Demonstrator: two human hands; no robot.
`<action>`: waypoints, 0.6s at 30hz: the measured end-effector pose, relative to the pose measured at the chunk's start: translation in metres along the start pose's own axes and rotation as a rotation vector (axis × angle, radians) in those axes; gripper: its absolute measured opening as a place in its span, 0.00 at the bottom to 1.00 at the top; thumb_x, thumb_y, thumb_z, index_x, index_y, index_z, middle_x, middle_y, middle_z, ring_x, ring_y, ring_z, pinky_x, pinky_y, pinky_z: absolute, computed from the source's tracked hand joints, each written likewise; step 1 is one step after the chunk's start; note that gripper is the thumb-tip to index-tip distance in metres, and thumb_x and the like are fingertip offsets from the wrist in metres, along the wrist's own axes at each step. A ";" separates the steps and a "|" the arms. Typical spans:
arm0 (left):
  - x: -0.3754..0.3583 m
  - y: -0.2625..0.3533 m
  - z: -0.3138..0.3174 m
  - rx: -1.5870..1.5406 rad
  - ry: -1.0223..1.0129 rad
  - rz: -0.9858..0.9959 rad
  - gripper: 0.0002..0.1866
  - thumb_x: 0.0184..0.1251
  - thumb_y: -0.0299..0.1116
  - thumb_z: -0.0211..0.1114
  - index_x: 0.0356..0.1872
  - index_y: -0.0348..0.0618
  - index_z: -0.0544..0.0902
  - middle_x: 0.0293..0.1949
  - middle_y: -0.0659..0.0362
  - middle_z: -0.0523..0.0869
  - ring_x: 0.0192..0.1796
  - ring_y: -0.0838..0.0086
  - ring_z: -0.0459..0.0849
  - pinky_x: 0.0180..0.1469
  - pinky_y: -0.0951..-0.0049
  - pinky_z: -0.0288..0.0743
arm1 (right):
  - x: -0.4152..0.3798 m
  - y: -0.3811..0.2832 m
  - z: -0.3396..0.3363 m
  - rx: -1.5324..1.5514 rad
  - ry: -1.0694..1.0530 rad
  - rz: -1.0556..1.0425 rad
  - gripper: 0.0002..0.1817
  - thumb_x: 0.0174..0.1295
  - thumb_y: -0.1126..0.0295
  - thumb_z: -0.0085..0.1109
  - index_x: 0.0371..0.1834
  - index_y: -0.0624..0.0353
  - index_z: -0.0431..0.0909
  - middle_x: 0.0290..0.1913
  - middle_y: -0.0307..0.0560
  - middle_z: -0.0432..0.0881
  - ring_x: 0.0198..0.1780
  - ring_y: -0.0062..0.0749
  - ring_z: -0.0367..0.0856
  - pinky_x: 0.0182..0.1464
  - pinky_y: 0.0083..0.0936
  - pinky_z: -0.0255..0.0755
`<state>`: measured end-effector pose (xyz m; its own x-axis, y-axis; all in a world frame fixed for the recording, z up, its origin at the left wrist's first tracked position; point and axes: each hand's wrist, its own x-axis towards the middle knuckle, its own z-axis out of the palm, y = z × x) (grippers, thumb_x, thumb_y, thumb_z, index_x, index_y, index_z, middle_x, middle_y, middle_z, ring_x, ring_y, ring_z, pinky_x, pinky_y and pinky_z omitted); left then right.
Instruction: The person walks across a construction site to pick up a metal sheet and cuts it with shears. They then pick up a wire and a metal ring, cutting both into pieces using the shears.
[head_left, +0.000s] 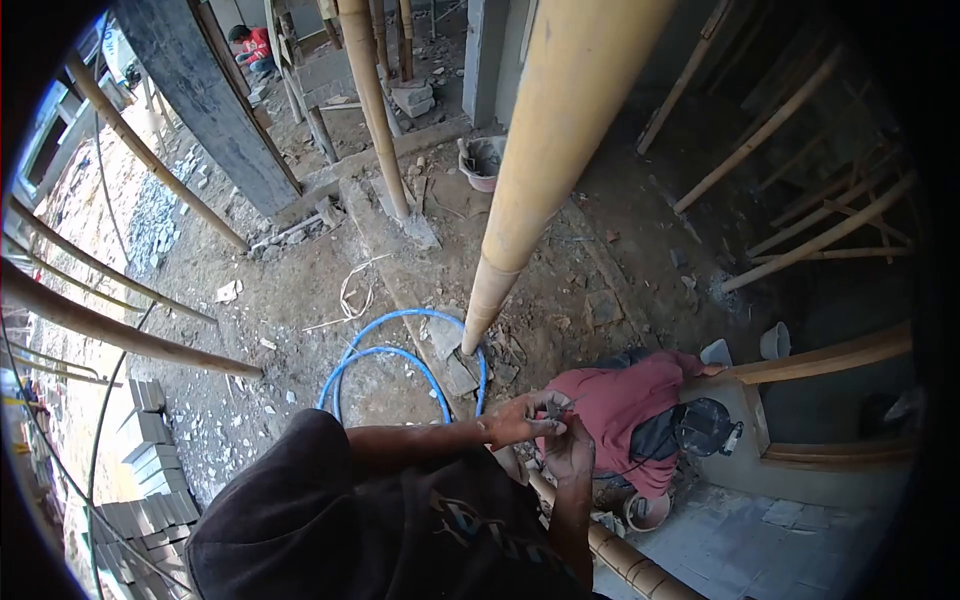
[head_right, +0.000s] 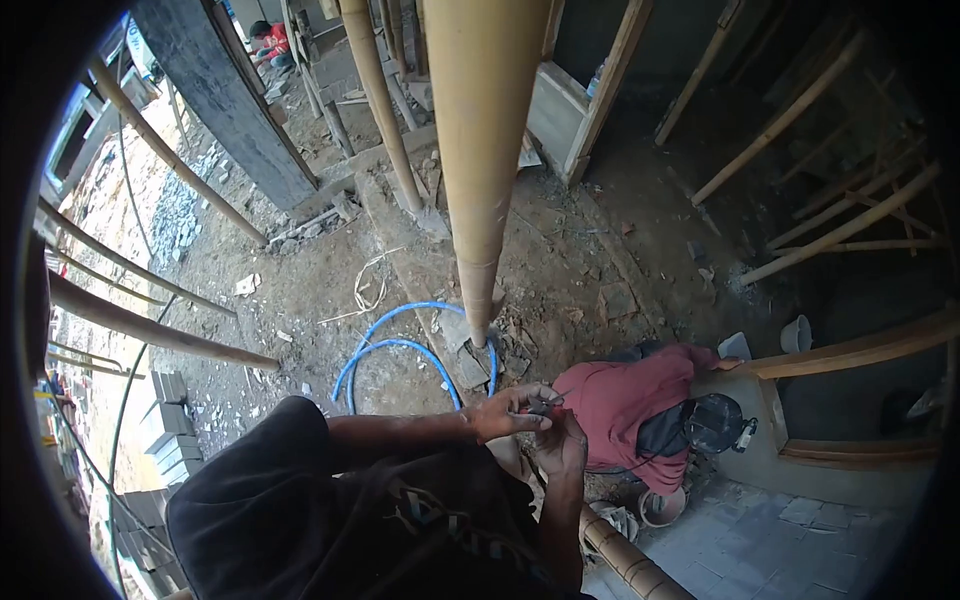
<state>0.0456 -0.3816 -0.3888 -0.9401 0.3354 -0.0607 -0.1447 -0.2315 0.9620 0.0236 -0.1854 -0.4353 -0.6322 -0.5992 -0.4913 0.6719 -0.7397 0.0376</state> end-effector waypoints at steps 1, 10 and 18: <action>-0.015 -0.004 -0.003 0.003 0.083 -0.015 0.20 0.67 0.34 0.67 0.58 0.44 0.74 0.49 0.63 0.81 0.53 0.79 0.77 0.58 0.73 0.71 | 0.008 0.018 -0.001 -0.023 0.037 0.017 0.16 0.70 0.65 0.53 0.50 0.68 0.77 0.48 0.59 0.84 0.47 0.47 0.86 0.50 0.43 0.84; -0.153 -0.031 -0.064 -0.087 0.643 -0.260 0.23 0.64 0.40 0.69 0.55 0.39 0.76 0.45 0.61 0.83 0.51 0.74 0.79 0.58 0.72 0.70 | 0.025 0.155 -0.007 -0.411 0.214 0.327 0.15 0.73 0.58 0.46 0.50 0.54 0.78 0.39 0.38 0.84 0.35 0.27 0.83 0.44 0.40 0.82; -0.227 -0.036 -0.106 -0.462 0.990 -0.241 0.21 0.64 0.39 0.69 0.47 0.34 0.73 0.43 0.50 0.84 0.47 0.65 0.86 0.49 0.65 0.80 | 0.039 0.243 -0.003 -1.508 0.110 0.304 0.16 0.72 0.55 0.52 0.51 0.53 0.73 0.37 0.38 0.79 0.36 0.25 0.80 0.40 0.31 0.80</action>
<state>0.2319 -0.5459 -0.4379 -0.6731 -0.4102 -0.6153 -0.2634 -0.6445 0.7178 0.1634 -0.3873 -0.4476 -0.4183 -0.5898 -0.6908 0.5618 0.4296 -0.7070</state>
